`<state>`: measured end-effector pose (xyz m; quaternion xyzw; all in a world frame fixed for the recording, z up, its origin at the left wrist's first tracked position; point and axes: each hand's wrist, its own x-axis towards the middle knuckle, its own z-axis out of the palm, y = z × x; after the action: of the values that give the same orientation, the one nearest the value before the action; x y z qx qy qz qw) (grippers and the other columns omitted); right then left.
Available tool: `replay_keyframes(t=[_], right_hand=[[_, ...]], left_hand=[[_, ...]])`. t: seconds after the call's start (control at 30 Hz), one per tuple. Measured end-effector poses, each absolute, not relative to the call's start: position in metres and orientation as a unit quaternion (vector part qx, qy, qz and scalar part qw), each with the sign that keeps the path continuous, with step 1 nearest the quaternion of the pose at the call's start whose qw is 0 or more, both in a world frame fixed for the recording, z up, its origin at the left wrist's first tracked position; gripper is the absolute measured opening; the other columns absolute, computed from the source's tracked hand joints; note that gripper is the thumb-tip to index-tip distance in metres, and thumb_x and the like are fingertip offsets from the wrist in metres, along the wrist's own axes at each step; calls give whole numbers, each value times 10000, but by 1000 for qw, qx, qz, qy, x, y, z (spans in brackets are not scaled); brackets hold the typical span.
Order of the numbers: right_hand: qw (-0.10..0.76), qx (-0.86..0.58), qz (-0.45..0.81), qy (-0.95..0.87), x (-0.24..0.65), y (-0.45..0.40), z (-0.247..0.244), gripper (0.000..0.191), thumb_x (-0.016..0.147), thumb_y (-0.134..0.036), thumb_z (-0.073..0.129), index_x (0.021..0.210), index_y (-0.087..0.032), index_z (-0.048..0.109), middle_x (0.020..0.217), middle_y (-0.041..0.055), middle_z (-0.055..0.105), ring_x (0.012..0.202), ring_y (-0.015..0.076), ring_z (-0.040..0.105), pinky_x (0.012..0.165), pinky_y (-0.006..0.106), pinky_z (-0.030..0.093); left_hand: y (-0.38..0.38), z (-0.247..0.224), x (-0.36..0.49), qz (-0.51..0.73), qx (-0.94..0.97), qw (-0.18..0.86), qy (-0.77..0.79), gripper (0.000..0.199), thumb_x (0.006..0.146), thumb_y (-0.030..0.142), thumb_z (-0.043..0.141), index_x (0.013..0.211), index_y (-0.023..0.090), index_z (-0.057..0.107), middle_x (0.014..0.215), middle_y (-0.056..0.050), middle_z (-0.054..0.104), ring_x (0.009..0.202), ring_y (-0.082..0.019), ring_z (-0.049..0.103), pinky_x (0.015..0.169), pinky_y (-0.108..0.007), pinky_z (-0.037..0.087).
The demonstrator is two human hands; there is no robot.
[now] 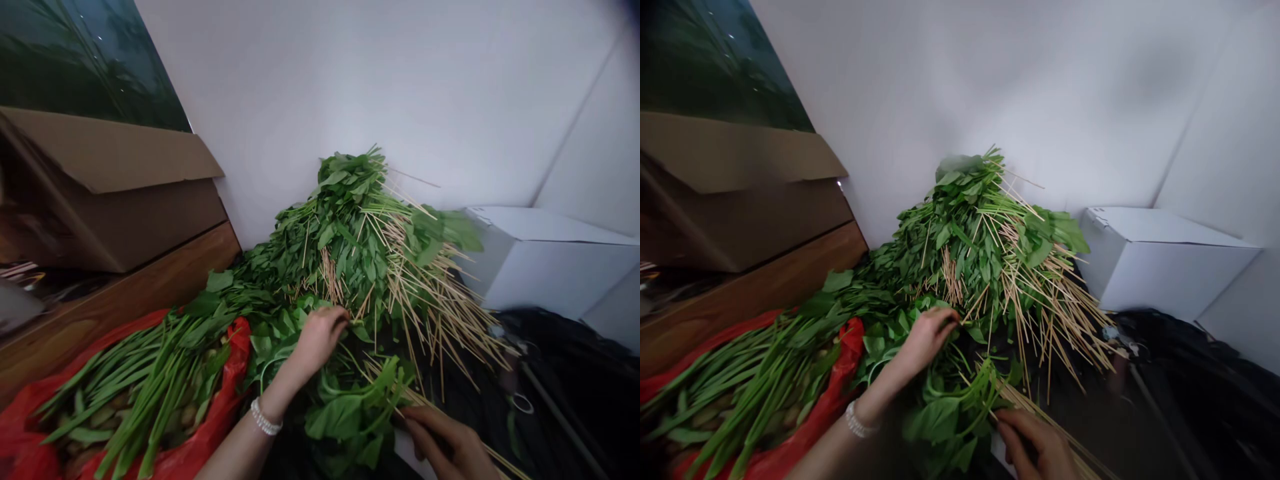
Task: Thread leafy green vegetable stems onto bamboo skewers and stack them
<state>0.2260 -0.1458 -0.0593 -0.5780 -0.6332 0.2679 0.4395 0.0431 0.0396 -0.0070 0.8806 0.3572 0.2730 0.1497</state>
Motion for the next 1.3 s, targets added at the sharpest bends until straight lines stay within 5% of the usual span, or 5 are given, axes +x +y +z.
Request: replay_keyframes(t=[0.2,0.57,0.83,1.07,1.3], right_hand=[[475,-562,245,-632,215,-130,-44,255,896,-367,531,952,-221,732,834,46,737,590,142,675,564,187,552],[468,-568,240,-634,225,-145,-51,240,871,-371,560,961,-244,742,664,7,703,503,131,629,515,175,529],[455,-581,246,-629,223,-147,-44,254,877,-380,552,969,-242,744,660,20,708,554,156,666,557,192,548],[464,-579,244,-624,222,-140,-46,284,881,-417,537,938,-235,748,677,28,714,546,158,657,537,200,543],[485,-559,216,-637,205,-124,-27,249,888,-359,541,960,-219,734,835,44,736,640,146,675,610,189,546]], left_hand=[[31,26,16,525,702,324,355,129,875,257,541,920,170,625,824,-33,668,759,-163,631,734,-257,479],[34,-28,40,182,935,91,290,141,849,218,611,913,248,732,920,-43,704,916,-206,561,866,-325,397],[40,-38,62,98,943,16,319,99,821,192,634,826,215,731,912,-87,691,1006,-266,529,831,-384,385],[36,10,23,393,802,263,364,106,807,220,638,850,205,734,911,-55,714,901,-204,616,855,-330,439],[4,20,5,458,582,526,418,288,730,353,725,964,187,746,955,-52,740,879,-184,640,797,-263,461]])
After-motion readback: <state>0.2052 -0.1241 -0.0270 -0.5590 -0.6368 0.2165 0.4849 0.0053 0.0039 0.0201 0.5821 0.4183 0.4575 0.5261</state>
